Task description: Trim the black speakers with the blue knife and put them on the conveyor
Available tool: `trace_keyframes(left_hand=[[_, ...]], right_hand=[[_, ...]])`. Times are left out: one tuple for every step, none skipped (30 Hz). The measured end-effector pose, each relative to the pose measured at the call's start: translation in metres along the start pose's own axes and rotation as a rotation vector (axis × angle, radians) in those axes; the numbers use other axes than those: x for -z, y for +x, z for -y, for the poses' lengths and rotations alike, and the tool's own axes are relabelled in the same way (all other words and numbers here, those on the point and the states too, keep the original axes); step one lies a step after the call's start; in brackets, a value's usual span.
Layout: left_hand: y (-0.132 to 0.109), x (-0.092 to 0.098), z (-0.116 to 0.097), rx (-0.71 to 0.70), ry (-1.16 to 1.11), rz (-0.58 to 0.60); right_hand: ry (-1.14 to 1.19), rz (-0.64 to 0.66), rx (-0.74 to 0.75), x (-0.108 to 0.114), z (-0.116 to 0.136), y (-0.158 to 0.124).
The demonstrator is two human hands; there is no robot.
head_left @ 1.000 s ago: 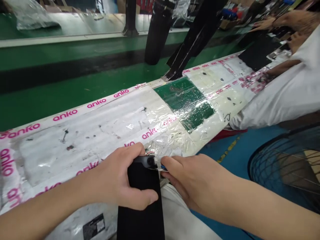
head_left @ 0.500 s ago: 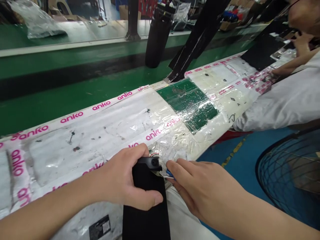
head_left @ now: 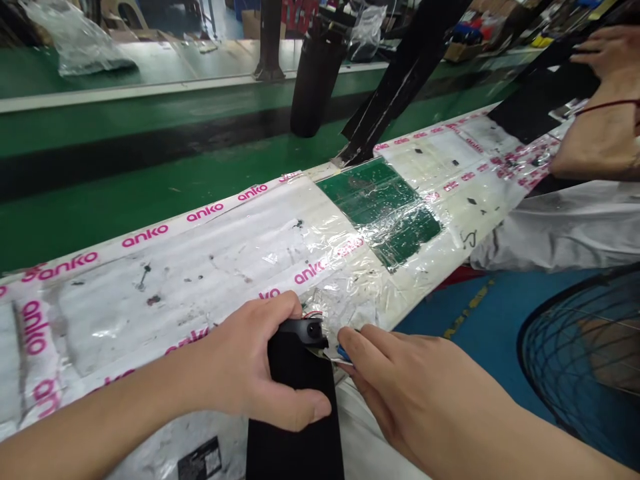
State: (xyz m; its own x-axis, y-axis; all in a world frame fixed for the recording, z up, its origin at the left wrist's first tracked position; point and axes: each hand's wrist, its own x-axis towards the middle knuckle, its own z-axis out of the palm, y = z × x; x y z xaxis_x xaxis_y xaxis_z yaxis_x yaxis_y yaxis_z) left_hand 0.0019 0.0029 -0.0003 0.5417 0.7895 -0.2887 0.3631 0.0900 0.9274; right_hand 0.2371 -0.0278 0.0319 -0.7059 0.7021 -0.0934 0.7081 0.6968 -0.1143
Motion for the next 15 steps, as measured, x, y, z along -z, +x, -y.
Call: trace_keyframes(left_hand=[[0.000, 0.000, 0.000, 0.001, -0.005, 0.002], [0.000, 0.000, 0.000, -0.005, -0.006, 0.002], [0.000, 0.000, 0.000, -0.014, -0.003, 0.001], [0.001, 0.000, 0.001, -0.027, 0.004, -0.003], [0.001, 0.000, 0.001, -0.038, 0.011, -0.006], [0.001, 0.000, 0.001, -0.049, 0.016, -0.009], [0.001, 0.000, 0.001, -0.059, 0.022, -0.013], [0.002, 0.000, 0.001, -0.067, 0.026, -0.014], [0.002, 0.001, 0.001, -0.074, 0.028, -0.013], [0.002, 0.001, 0.001, -0.078, 0.032, -0.014], [0.002, 0.001, 0.001, -0.078, 0.038, -0.017], [0.002, 0.001, 0.002, -0.077, 0.043, -0.019], [0.002, 0.001, 0.002, -0.077, 0.045, -0.019], [0.002, 0.001, 0.002, -0.082, 0.042, -0.017], [0.002, 0.001, 0.003, -0.088, 0.036, -0.011]], right_hand=[[-0.004, -0.002, -0.006, 0.001, 0.000, 0.000], [-0.006, 0.001, -0.013, 0.002, 0.001, 0.000], [-0.009, 0.007, -0.020, 0.004, 0.001, -0.001], [-0.008, 0.016, -0.018, 0.005, 0.002, -0.001], [-0.005, 0.024, -0.013, 0.007, 0.002, -0.001], [-0.005, 0.028, -0.008, 0.009, 0.003, -0.002], [-0.011, 0.023, -0.005, 0.010, 0.003, -0.002], [-0.015, 0.022, -0.004, 0.011, 0.003, -0.003], [-0.019, 0.013, -0.007, 0.011, 0.003, -0.003], [-0.019, 0.006, -0.010, 0.011, 0.003, -0.003], [-0.018, 0.012, -0.015, 0.010, 0.002, -0.003], [-0.010, 0.025, -0.013, 0.009, 0.002, -0.003], [-0.002, 0.039, -0.010, 0.008, 0.002, -0.002], [0.004, 0.054, -0.010, 0.007, 0.001, -0.001], [0.005, 0.059, -0.005, 0.006, 0.001, -0.001]])
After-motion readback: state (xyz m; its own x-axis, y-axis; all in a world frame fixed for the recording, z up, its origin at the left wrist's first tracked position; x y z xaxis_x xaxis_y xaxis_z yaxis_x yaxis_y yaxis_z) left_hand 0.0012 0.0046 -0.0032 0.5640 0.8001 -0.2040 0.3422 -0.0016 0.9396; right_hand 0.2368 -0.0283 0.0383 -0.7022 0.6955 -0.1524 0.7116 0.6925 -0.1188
